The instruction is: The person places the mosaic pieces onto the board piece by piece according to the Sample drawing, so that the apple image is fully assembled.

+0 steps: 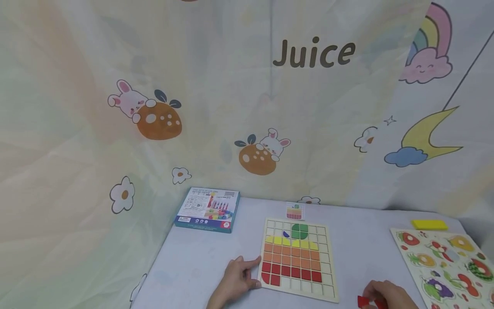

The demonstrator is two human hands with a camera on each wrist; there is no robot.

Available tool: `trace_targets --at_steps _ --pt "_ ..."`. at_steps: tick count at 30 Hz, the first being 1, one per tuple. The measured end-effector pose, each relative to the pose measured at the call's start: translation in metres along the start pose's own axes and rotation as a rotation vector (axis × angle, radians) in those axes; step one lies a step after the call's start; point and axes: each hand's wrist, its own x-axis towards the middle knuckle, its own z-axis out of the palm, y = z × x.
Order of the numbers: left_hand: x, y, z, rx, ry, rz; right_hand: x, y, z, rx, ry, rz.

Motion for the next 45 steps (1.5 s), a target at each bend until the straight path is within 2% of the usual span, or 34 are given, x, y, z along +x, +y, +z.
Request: trace_targets --at_steps 2,5,12,17,19,24,27,30,35,39,45 --pt "0.000 0.000 0.000 0.001 -0.002 -0.005 0.001 -0.006 0.003 -0.001 0.043 0.027" --pt "0.000 0.000 0.001 -0.001 -0.006 -0.013 0.000 -0.014 0.005 0.006 0.101 0.005" --pt "-0.002 0.003 -0.001 -0.002 -0.007 -0.020 -0.002 -0.041 0.004 0.231 0.141 -0.027" --pt "-0.002 0.004 -0.001 0.002 -0.002 -0.013 0.001 -0.071 0.005 0.362 0.110 -0.124" --pt "-0.001 0.003 -0.001 0.002 -0.003 -0.008 0.003 -0.083 0.010 0.388 0.110 -0.173" --pt "-0.001 0.002 0.000 0.002 -0.007 0.004 0.014 -0.111 0.032 0.410 0.179 -0.191" --pt "0.000 0.001 0.000 0.001 -0.007 0.006 0.019 -0.126 0.045 0.407 0.206 -0.161" --pt "0.000 0.001 0.000 0.003 -0.005 0.011 0.022 -0.138 0.056 0.399 0.200 -0.166" --pt "0.000 0.001 0.000 0.002 0.001 0.018 0.024 -0.150 0.071 0.330 0.227 -0.281" --pt "-0.001 0.001 -0.001 -0.002 0.004 0.015 0.025 -0.157 0.080 0.208 0.268 -0.329" --pt "-0.002 0.001 0.000 -0.004 0.002 0.010 0.025 -0.169 0.088 0.107 0.280 -0.274"
